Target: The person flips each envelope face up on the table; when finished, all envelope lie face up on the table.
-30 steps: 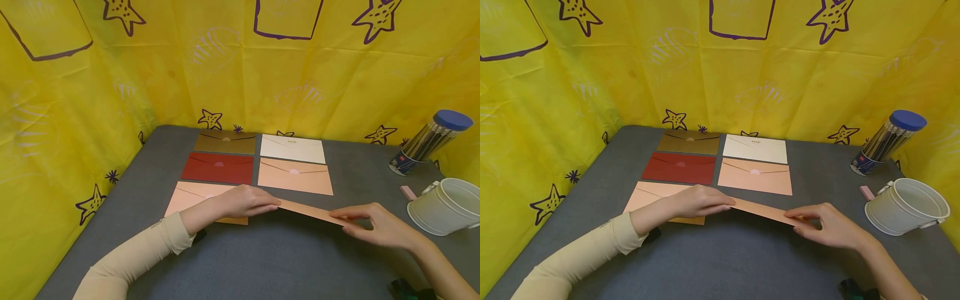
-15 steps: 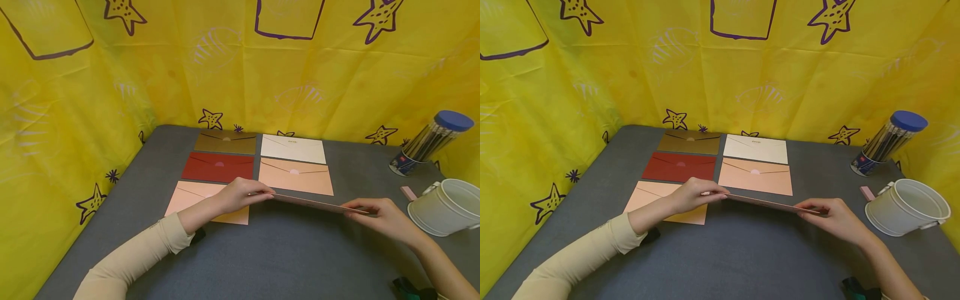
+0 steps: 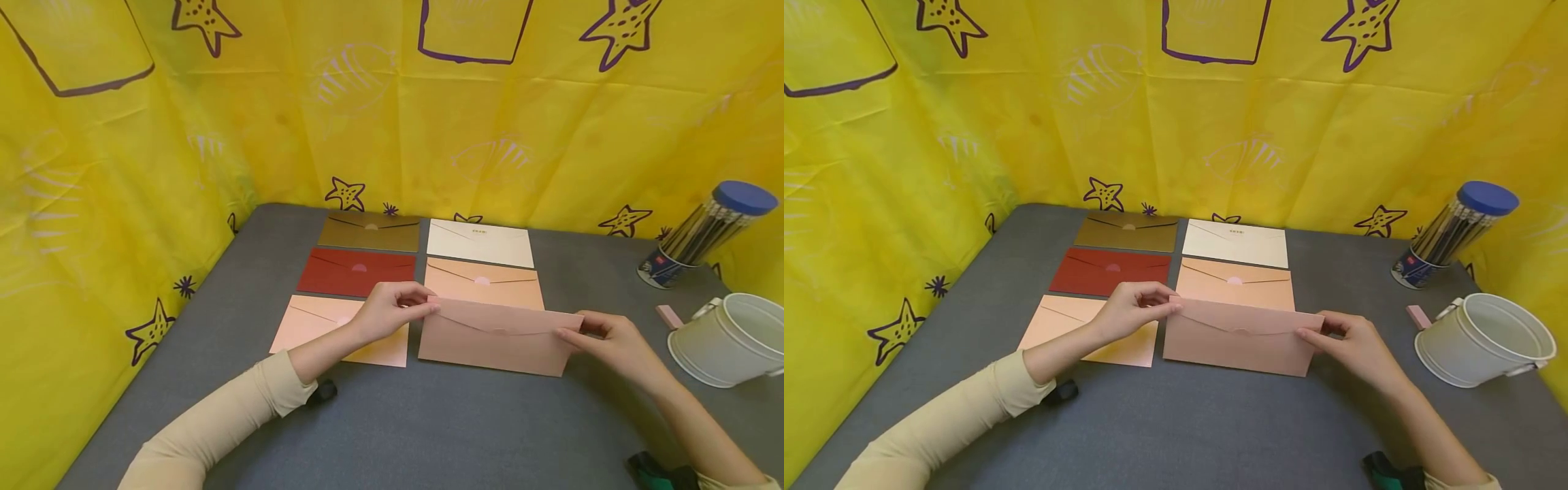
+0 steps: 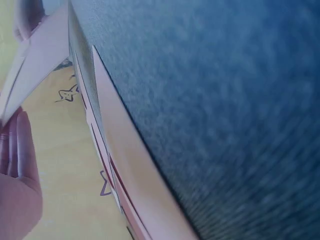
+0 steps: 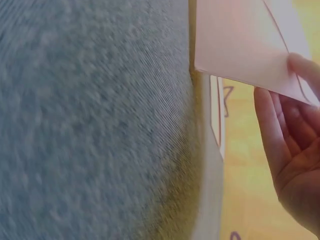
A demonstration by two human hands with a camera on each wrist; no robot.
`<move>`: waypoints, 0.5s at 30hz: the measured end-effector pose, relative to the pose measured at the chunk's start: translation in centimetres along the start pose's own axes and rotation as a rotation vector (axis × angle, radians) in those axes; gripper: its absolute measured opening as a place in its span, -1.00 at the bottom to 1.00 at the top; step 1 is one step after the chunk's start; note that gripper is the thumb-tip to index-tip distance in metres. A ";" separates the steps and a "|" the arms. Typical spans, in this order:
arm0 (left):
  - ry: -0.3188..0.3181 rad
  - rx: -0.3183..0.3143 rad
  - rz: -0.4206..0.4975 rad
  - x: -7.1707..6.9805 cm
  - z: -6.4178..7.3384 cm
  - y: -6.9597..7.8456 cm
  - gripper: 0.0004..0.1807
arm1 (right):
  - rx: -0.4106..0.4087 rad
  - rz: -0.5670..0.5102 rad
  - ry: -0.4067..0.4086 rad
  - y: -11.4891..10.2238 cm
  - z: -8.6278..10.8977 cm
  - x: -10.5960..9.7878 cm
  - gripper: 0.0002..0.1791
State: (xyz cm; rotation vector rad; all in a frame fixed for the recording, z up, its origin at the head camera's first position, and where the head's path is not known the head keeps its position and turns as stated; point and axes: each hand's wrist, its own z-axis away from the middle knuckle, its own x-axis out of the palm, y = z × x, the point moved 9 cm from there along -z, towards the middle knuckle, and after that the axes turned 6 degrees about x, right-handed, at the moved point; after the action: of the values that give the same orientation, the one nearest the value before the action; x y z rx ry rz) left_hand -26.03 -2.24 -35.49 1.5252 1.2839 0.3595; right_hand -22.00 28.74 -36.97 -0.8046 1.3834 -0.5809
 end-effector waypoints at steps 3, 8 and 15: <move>0.012 -0.134 0.067 0.0 0.3 -1.2 -0.80 | 0.088 -0.003 -0.025 0.7 -0.3 0.5 -0.74; -0.005 -0.292 0.135 0.3 0.8 -2.9 -0.73 | 0.162 0.073 -0.042 1.4 -0.8 1.1 -0.66; -0.076 -0.338 -0.018 0.3 1.3 -3.9 -0.61 | 0.169 0.279 -0.070 1.9 -1.7 2.0 -0.59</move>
State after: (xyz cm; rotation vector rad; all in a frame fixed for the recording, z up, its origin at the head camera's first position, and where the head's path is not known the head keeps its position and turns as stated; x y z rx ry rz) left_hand -26.98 -3.13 -39.37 1.2289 1.1132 0.4766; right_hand -23.59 28.14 -39.68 -0.4821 1.3339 -0.4404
